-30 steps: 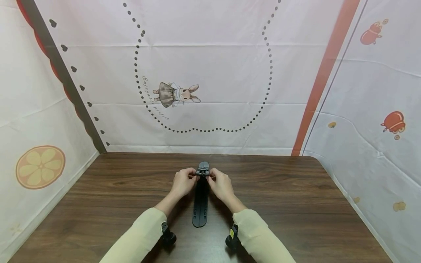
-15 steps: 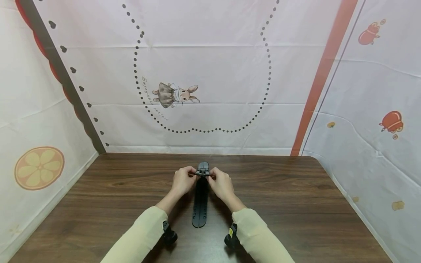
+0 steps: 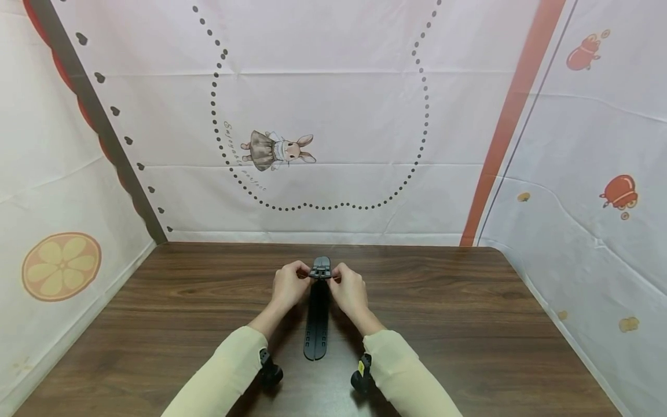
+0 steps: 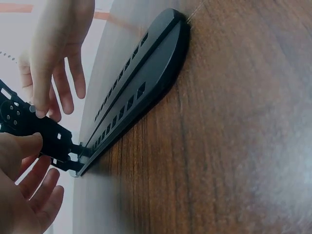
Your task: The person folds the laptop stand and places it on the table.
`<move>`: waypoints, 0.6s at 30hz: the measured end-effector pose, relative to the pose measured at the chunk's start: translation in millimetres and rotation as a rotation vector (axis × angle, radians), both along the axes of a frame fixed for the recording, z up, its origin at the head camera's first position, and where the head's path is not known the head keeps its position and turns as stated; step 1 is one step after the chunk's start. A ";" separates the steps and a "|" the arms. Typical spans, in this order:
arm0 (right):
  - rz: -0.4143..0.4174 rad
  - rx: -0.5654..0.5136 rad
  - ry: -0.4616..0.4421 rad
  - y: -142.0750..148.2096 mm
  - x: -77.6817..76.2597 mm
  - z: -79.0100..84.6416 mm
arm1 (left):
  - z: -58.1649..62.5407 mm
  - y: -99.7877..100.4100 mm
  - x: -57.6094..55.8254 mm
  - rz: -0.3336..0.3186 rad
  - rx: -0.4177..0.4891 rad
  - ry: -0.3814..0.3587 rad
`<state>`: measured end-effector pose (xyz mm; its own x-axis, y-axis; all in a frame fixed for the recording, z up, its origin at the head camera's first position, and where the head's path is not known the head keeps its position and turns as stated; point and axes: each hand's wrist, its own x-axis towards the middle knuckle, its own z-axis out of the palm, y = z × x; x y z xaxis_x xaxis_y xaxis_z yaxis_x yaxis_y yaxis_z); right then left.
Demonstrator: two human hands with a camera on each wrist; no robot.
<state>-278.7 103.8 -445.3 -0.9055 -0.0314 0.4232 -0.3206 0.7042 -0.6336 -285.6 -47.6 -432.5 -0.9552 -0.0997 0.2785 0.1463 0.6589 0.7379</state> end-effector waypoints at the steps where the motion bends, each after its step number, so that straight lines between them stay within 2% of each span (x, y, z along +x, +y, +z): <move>1: -0.007 -0.002 -0.002 -0.2 -0.3 0.3 | 0.1 -0.1 -0.2 0.001 0.001 0.003; 10: -0.037 0.003 0.004 -0.5 -3.9 2.8 | 2.9 -1.4 -2.6 0.007 -0.003 0.013; 18: -0.012 -0.018 0.008 1.4 -2.3 6.7 | 3.3 -4.1 -2.5 -0.024 -0.026 0.027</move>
